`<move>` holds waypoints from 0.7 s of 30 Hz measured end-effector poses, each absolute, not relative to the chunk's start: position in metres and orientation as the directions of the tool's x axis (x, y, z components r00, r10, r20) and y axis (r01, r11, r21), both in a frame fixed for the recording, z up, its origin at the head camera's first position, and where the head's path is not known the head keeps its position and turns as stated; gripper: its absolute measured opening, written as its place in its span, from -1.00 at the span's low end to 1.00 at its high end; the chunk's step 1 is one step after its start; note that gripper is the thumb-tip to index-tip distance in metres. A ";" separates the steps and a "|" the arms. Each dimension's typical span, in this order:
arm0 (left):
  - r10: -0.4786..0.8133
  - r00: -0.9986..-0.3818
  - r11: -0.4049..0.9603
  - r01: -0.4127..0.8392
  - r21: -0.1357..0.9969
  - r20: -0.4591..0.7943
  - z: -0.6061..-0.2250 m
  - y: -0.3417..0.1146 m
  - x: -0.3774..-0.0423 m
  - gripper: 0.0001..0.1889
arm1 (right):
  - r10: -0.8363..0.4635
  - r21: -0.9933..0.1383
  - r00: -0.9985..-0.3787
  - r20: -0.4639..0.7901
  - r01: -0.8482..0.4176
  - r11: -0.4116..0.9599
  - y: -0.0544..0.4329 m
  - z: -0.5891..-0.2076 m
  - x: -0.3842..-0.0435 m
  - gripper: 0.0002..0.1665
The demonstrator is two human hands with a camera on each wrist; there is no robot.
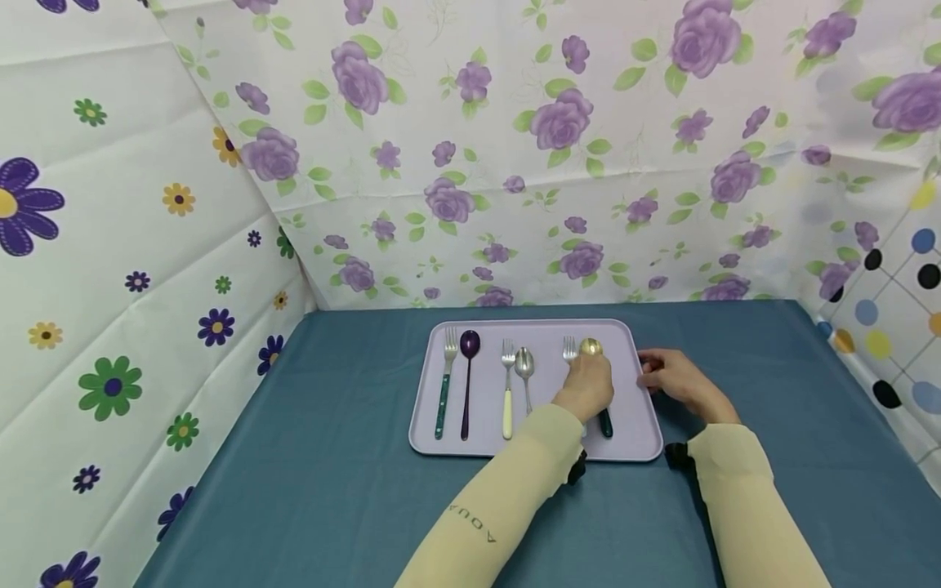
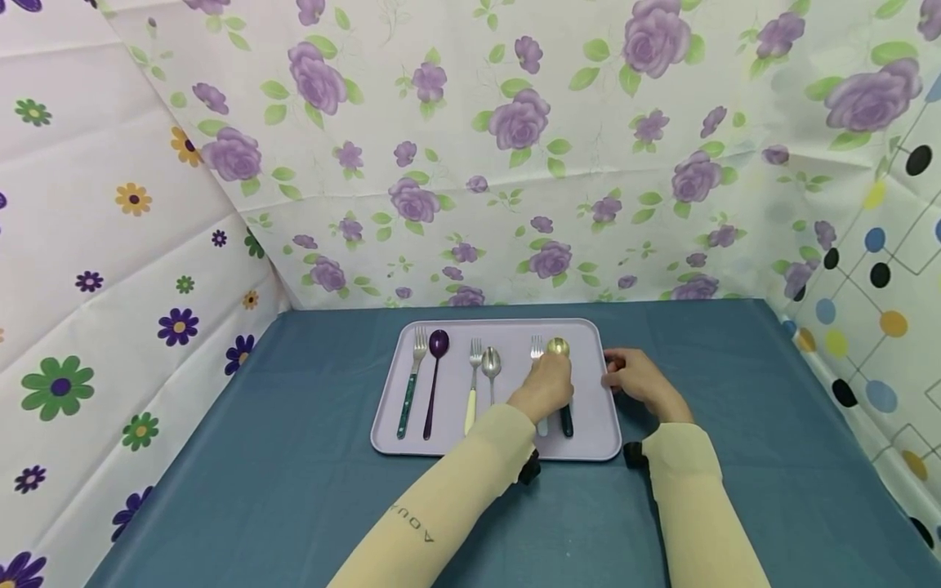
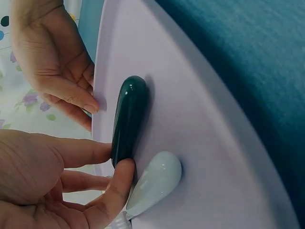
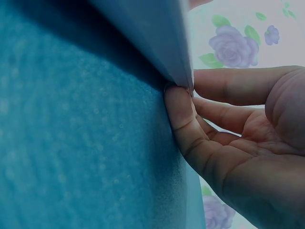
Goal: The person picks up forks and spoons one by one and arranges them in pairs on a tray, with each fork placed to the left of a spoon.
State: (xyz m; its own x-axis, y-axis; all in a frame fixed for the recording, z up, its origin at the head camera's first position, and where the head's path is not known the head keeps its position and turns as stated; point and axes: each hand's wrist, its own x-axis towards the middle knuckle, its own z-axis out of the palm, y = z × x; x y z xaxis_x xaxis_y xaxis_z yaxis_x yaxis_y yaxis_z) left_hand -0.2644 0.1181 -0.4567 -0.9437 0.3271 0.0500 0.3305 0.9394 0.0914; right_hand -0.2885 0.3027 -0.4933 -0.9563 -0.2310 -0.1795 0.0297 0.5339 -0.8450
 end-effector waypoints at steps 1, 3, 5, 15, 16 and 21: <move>0.324 -0.945 0.940 0.327 0.099 0.050 -0.457 0.118 -0.264 -0.86 | -0.230 -0.844 -0.957 -0.179 0.029 0.535 0.303 -0.493 -0.289 -0.24; 0.319 -0.947 0.940 0.322 0.114 0.047 -0.457 0.118 -0.264 -0.86 | -0.229 -0.844 -0.957 -0.178 0.029 0.536 0.302 -0.493 -0.288 -0.24; 0.317 -0.947 0.939 0.321 0.122 0.053 -0.457 0.118 -0.264 -0.87 | -0.231 -0.843 -0.956 -0.178 0.027 0.537 0.302 -0.492 -0.288 -0.24; 0.317 -0.947 0.934 0.322 0.152 0.060 -0.458 0.116 -0.265 -0.88 | -0.232 -0.841 -0.955 -0.184 0.031 0.540 0.302 -0.492 -0.288 -0.23; 0.315 -0.947 0.935 0.320 0.155 0.060 -0.459 0.116 -0.265 -0.88 | -0.232 -0.840 -0.955 -0.185 0.031 0.542 0.302 -0.492 -0.288 -0.23; 0.310 -0.949 0.935 0.315 0.165 0.053 -0.461 0.116 -0.266 -0.88 | -0.230 -0.839 -0.955 -0.187 0.033 0.543 0.302 -0.493 -0.289 -0.24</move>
